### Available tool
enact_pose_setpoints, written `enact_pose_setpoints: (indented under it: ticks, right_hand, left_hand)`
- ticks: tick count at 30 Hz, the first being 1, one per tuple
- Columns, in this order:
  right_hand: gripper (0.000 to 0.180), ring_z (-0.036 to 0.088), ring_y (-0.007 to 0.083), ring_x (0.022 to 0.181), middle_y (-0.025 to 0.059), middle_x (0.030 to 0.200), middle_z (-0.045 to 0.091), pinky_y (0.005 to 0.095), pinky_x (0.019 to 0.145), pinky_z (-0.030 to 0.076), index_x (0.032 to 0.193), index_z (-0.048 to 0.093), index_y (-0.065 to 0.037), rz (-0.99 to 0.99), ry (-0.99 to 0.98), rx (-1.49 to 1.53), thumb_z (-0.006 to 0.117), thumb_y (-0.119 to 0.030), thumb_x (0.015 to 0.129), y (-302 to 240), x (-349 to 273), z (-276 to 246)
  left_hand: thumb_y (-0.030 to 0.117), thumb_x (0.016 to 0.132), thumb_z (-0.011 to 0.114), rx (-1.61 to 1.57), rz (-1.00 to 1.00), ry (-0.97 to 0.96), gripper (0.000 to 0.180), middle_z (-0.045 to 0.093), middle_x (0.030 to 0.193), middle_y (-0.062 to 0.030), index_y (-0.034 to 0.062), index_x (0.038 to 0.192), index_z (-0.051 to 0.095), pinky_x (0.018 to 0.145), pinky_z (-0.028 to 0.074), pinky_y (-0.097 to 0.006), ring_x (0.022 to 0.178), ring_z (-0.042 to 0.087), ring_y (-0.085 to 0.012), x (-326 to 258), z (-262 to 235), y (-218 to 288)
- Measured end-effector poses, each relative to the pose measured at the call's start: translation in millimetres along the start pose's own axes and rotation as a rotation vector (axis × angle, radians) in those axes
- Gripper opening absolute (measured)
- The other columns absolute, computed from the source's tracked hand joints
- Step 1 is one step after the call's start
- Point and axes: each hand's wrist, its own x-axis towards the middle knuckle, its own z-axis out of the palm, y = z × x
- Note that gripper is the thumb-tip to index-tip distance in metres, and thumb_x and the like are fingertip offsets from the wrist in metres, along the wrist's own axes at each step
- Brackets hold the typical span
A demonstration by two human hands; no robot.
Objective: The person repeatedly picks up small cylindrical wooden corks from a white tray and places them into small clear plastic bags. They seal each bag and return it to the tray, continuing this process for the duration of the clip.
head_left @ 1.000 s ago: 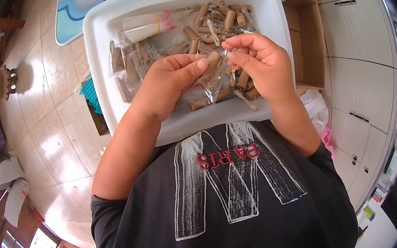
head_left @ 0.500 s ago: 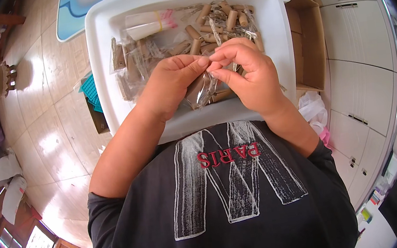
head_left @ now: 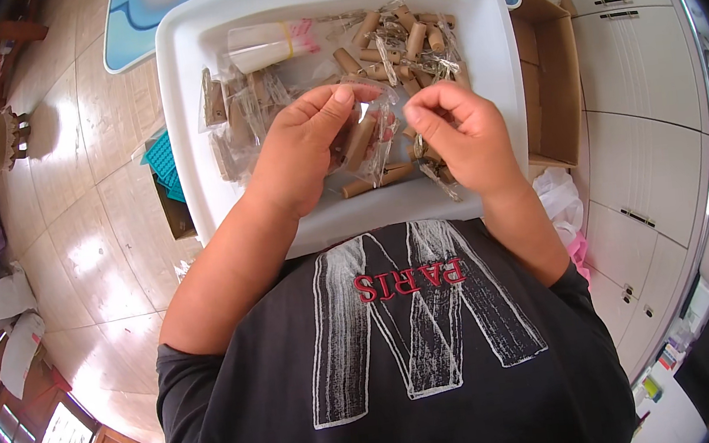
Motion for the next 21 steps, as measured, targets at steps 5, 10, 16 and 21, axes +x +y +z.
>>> enact_pose_setpoints:
  ticks: [5, 10, 16, 21]
  right_hand:
    - [0.010, 0.051, 0.0085, 0.064, 0.0027, 0.073, 0.058, 0.0228, 0.056, 0.040, 0.081, 0.062, -0.001, -0.027, -0.019, -0.076, 0.065, -0.009, 0.077, 3.0, 1.4, 5.5]
    - [0.009, 0.052, 0.0113, 0.064, 0.0042, 0.073, 0.057, 0.0246, 0.056, 0.041, 0.079, 0.060, -0.001, -0.113, -0.013, -0.129, 0.065, -0.008, 0.076, -3.1, 1.7, 6.0]
    - [0.008, 0.054, 0.0191, 0.069, 0.0050, 0.076, 0.055, 0.0274, 0.062, 0.043, 0.081, 0.061, -0.003, -0.373, 0.063, -0.278, 0.064, -0.007, 0.075, -10.2, 3.5, 3.9]
    - [0.010, 0.051, 0.0241, 0.094, 0.0081, 0.100, 0.054, 0.0314, 0.079, 0.041, 0.084, 0.062, -0.005, -0.509, 0.007, -0.525, 0.064, -0.010, 0.076, -11.5, 3.6, 0.2]
  left_hand:
    - [0.017, 0.091, 0.050, -0.023, -0.040, -0.017, 0.027, 0.062, 0.085, -0.0050, 0.0004, 0.112, 0.054, 0.065, 0.047, -0.020, 0.078, 0.059, -0.0091, -2.3, -0.3, 0.9]
    - [0.004, 0.083, 0.060, 0.064, -0.043, -0.099, 0.035, 0.062, 0.087, -0.0044, 0.0002, 0.117, 0.051, 0.066, 0.045, -0.018, 0.080, 0.058, -0.0074, -3.9, -1.4, -1.5]
    - [0.002, 0.082, 0.060, 0.190, -0.041, -0.109, 0.040, 0.063, 0.087, -0.0041, -0.0001, 0.119, 0.048, 0.068, 0.045, -0.019, 0.080, 0.057, -0.0066, -8.2, 5.9, 5.5]
    - [0.001, 0.082, 0.058, 0.222, -0.027, -0.122, 0.043, 0.063, 0.086, -0.0041, -0.0005, 0.123, 0.044, 0.067, 0.044, -0.020, 0.077, 0.055, -0.0064, -8.7, 4.4, 5.6]
